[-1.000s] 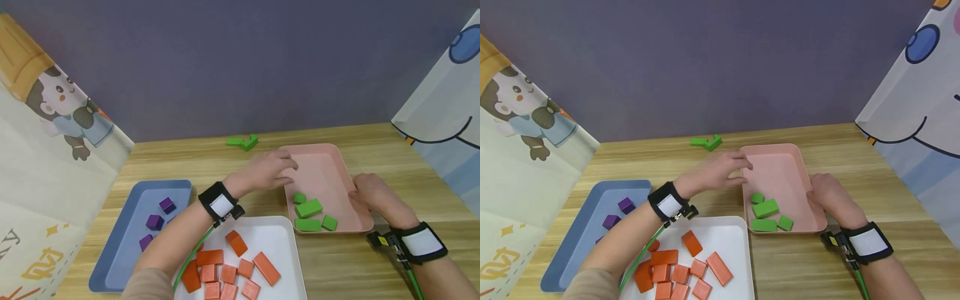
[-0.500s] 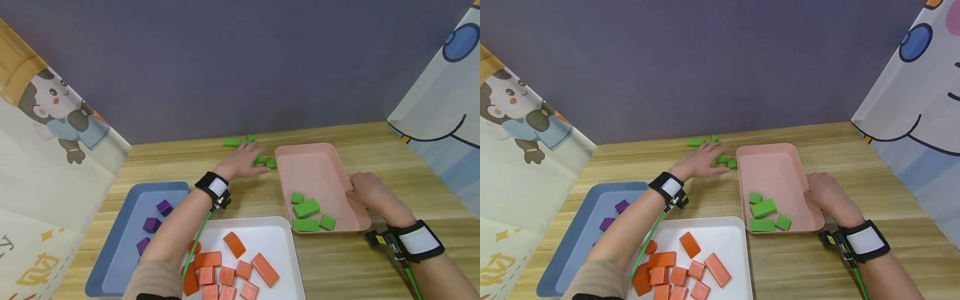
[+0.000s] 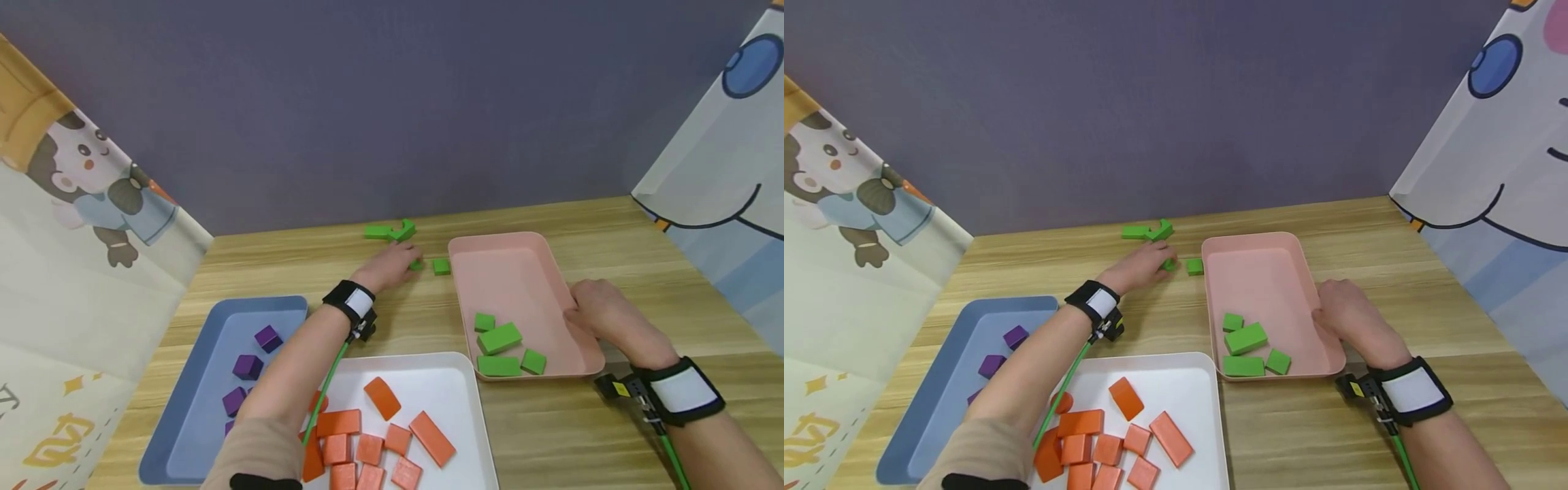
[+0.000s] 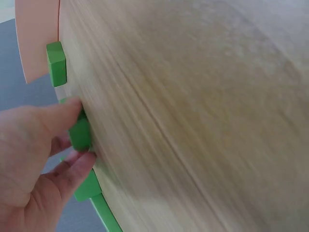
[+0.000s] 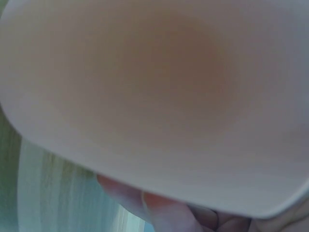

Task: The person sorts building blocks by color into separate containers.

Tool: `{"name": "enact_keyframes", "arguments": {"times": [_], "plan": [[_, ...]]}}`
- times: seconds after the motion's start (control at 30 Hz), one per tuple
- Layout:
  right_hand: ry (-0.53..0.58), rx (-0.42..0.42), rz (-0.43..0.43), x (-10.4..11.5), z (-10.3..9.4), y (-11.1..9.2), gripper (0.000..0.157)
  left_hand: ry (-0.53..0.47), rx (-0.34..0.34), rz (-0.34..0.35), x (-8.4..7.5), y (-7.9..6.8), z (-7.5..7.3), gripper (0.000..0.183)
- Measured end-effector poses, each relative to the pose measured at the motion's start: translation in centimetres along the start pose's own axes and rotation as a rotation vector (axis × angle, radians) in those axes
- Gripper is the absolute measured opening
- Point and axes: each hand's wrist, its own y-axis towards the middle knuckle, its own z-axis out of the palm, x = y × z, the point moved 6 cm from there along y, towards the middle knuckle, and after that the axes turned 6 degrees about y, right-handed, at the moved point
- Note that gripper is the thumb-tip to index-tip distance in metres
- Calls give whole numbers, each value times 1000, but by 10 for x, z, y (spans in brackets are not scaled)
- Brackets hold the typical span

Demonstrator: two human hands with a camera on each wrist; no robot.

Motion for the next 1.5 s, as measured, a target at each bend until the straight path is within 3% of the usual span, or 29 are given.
{"name": "enact_keyframes", "arguments": {"times": [0.23, 0.4, 0.6, 0.73, 0.97, 1.2, 1.5], "plan": [[-8, -2, -22, 1, 0, 0, 14, -24, -18, 5, -1, -8, -6, 24], [-28, -13, -34, 2, 0, -1, 13, -84, -58, 11, -12, -14, -28, 27], [-21, -12, -17, 0, 0, -1, 14, -108, -138, 128, -52, -16, -63, 29], [-10, 11, 3, 0, 1, -2, 15, -91, -175, 220, -85, -17, -72, 24], [11, 6, 3, 0, 2, -1, 16, -7, -127, 357, -132, -12, -65, 27], [23, 8, 2, 0, 3, -1, 17, 22, -76, 459, -159, -8, -55, 25], [20, -5, -36, 1, 1, -1, 13, 77, -14, 485, -183, -1, -45, 25]]}}
